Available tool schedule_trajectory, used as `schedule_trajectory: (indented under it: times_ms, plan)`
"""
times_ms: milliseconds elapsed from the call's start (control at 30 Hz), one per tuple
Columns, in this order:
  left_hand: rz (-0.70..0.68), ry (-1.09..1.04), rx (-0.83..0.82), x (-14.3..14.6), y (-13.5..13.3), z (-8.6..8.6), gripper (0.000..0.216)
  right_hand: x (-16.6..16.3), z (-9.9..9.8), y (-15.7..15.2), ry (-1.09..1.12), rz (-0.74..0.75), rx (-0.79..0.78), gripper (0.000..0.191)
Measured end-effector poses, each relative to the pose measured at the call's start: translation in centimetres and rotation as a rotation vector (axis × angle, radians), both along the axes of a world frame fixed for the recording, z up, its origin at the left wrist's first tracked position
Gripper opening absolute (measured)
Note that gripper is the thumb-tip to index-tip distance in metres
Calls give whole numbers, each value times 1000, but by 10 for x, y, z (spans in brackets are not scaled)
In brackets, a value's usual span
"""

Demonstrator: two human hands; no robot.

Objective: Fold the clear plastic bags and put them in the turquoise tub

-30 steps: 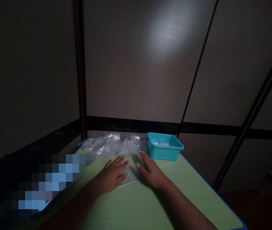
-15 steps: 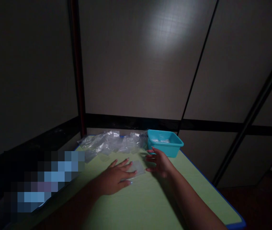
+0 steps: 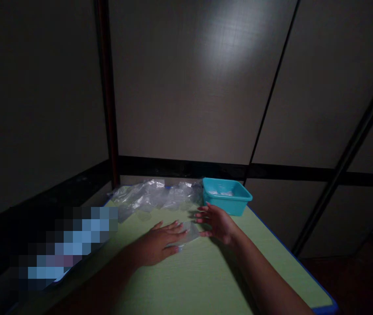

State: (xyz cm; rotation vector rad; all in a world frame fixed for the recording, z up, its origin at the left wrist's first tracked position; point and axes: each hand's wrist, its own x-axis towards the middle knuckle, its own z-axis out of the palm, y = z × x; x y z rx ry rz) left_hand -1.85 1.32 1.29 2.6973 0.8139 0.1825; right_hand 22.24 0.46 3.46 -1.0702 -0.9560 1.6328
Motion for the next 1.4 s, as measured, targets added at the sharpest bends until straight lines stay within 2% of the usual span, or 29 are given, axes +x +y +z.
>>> schedule_trajectory:
  times_ms: [200, 367, 500, 667, 767, 867, 967, 1067, 1200, 1300, 1400]
  plan:
    - [34, -52, 30, -1, 1, -5, 59, -14, -13, 1, -184, 28, 215, 31]
    - [120, -126, 99, 6, -3, -5, 75, -25, -13, -4, -123, 99, 274, 31]
    - [107, -156, 103, 13, -4, -10, 68, -30, -8, -8, -36, 143, 329, 32]
    - [109, -291, 9, 15, -1, -15, 47, -26, -2, -9, 16, 79, 336, 33]
    - [122, -431, -119, 13, 0, -13, 40, -20, 0, -8, -64, -3, 367, 34]
    - [129, -531, -337, 10, 1, -8, 38, -14, 2, -5, -281, -95, 476, 35]
    - [156, -603, -570, 6, 0, -5, 39, -11, 1, -2, -451, -98, 602, 32]
    - [171, -681, -763, 6, -1, -4, 39, -13, -3, -1, -438, -36, 645, 27]
    - [145, -806, -1042, 6, -3, 1, 38, -15, -4, -2, -360, 12, 625, 24]
    - [172, -878, -1235, 6, -4, 5, 42, -13, -6, 1, -362, -38, 611, 25]
    - [246, -906, -1272, 4, -1, 5, 47, -9, -10, 6, -420, -115, 592, 27]
